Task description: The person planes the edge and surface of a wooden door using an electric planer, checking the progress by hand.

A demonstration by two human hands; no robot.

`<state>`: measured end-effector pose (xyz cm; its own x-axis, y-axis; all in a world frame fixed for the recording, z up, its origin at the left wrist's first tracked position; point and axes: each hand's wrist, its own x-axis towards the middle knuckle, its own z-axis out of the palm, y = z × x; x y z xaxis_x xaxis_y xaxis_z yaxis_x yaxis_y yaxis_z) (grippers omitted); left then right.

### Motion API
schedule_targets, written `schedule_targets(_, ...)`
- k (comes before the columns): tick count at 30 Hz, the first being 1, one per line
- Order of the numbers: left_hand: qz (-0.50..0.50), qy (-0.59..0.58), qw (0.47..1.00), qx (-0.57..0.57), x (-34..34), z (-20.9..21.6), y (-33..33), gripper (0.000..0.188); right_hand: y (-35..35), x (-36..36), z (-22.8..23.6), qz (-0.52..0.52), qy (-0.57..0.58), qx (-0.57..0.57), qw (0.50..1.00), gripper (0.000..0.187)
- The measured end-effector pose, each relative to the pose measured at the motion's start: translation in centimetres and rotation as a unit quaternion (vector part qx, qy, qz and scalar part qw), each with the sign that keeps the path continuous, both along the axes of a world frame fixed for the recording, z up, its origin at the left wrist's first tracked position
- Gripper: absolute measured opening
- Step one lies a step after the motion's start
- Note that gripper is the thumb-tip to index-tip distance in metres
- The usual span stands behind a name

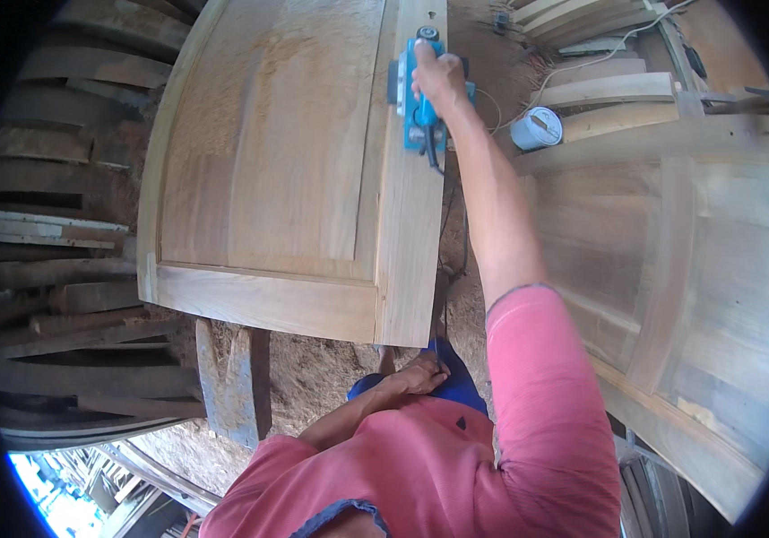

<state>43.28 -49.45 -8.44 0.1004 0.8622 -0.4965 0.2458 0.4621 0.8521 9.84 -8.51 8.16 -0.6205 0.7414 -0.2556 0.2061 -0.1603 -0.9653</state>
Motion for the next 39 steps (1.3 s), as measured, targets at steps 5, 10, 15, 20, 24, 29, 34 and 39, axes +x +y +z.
schedule_targets(5,0.04,-0.037,0.997,-0.058,0.3,0.1,-0.2,0.03,1.5,-1.9,-0.1,0.0,0.011,-0.019,1.0,0.045)
schedule_targets(10,0.01,0.048,0.996,-0.08,0.2,-1.1,-2.3,0.038,0.0,1.7,-0.3,0.012,-0.014,-0.024,1.0,0.043)
schedule_targets(15,-0.024,0.094,0.987,-0.13,-1.1,-1.9,-5.8,0.049,-7.1,8.0,1.0,-0.002,-0.023,-0.047,0.999,0.04)
schedule_targets(20,-0.029,0.108,0.963,-0.246,-1.9,-1.4,-8.6,0.061,-15.2,18.5,0.9,0.019,-0.013,-0.057,0.998,0.04)
schedule_targets(24,-0.079,0.16,0.95,-0.255,-1.7,-4.8,-12.5,0.056,-24.8,26.6,3.8,0.046,-0.046,0.027,0.997,0.048)
schedule_targets(29,-0.176,0.228,0.942,-0.174,-0.5,-10.4,-14.5,0.046,-33.6,37.4,5.1,0.054,-0.083,-0.029,0.995,0.03)
schedule_targets(34,-0.09,0.204,0.971,-0.086,0.8,-13.0,-14.7,0.043,-34.4,36.7,5.4,0.051,-0.062,-0.027,0.996,0.027)
schedule_targets(39,-0.131,0.178,0.972,-0.081,1.3,-12.1,-11.5,0.042,-29.7,31.2,4.4,0.031,-0.059,-0.059,0.996,0.03)
